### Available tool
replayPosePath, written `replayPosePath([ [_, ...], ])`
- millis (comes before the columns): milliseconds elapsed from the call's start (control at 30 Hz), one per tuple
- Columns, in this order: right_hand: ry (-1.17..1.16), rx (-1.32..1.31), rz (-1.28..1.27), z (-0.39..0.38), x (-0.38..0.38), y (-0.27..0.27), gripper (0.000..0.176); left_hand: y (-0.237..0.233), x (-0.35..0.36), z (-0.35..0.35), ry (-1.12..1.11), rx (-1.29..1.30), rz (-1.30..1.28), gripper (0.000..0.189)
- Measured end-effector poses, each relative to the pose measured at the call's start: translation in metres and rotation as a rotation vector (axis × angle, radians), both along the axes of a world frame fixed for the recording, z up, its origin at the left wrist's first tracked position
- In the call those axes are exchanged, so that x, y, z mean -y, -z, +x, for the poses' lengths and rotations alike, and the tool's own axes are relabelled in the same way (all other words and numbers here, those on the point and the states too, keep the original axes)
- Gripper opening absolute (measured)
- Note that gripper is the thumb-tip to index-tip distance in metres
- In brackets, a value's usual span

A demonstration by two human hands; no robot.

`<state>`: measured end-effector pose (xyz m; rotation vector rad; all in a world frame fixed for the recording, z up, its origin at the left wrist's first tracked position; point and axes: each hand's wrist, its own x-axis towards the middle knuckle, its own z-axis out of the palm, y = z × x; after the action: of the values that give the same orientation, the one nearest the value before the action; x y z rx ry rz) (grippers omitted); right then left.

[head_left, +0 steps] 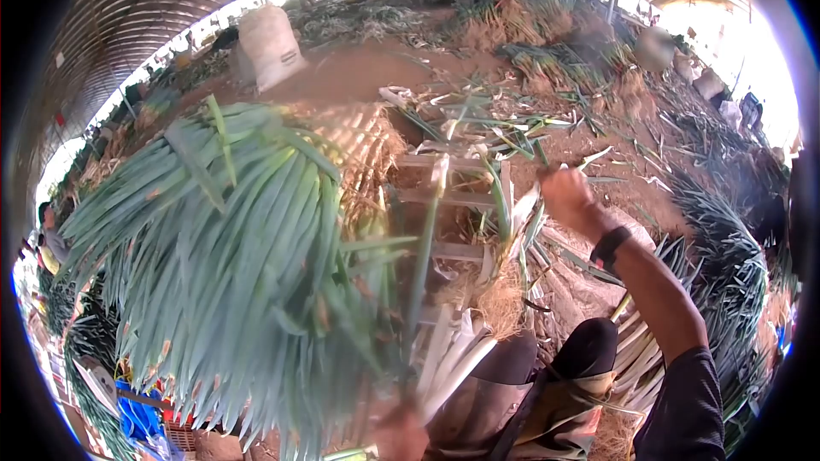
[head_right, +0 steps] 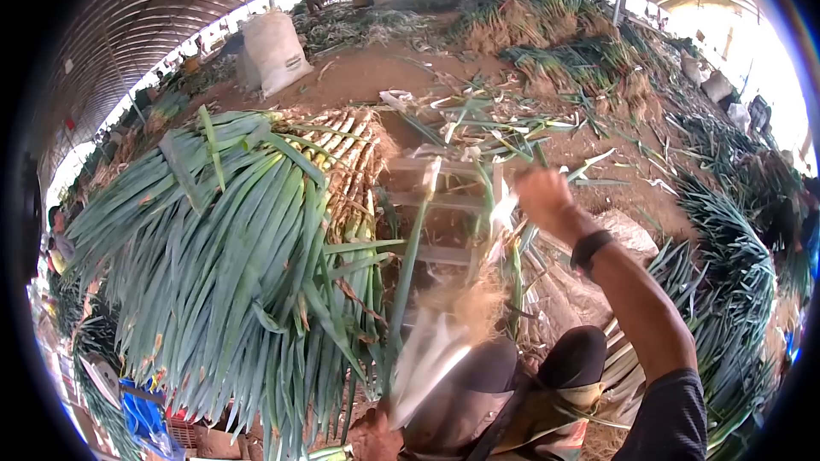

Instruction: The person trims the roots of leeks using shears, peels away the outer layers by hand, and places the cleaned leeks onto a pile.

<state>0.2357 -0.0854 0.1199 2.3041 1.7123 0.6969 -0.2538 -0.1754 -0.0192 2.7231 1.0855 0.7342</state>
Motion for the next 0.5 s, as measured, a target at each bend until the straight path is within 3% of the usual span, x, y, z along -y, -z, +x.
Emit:
replayPosePath([
  [33,0.047,-0.361,0.052,0.007,-0.003,-0.027,0.028,0.000,0.000,0.000,-0.009,-0.025,-0.066,0.036],
  [67,0.024,-0.271,0.162,0.006,-0.005,-0.026,0.034,0.000,0.001,0.000,-0.018,-0.048,-0.131,0.036],
  [133,-0.103,-0.053,0.134,-0.005,-0.015,-0.019,0.047,0.001,-0.001,0.003,-0.039,-0.044,-0.191,0.037],
  [233,-0.472,-0.210,-0.046,-0.057,-0.007,0.010,0.045,0.016,-0.002,0.010,-0.074,0.025,-0.179,0.039],
  [267,-0.524,-0.369,-0.045,-0.087,-0.001,0.016,0.037,0.025,-0.003,0.010,-0.077,0.034,-0.162,0.039],
  [333,-0.496,-0.592,-0.365,-0.122,0.009,0.018,0.037,0.021,-0.004,0.012,-0.083,-0.002,-0.156,0.041],
  [400,-0.386,-0.745,-0.650,-0.145,0.013,0.020,0.052,0.000,-0.007,0.017,-0.053,-0.061,-0.144,0.042],
  [467,-0.493,-0.758,-0.533,-0.150,0.020,0.040,0.040,-0.001,-0.007,0.020,-0.032,-0.068,-0.140,0.043],
  [500,-0.511,-0.889,-0.411,-0.142,0.020,0.075,0.032,0.005,-0.007,0.020,-0.025,-0.051,-0.143,0.043],
])
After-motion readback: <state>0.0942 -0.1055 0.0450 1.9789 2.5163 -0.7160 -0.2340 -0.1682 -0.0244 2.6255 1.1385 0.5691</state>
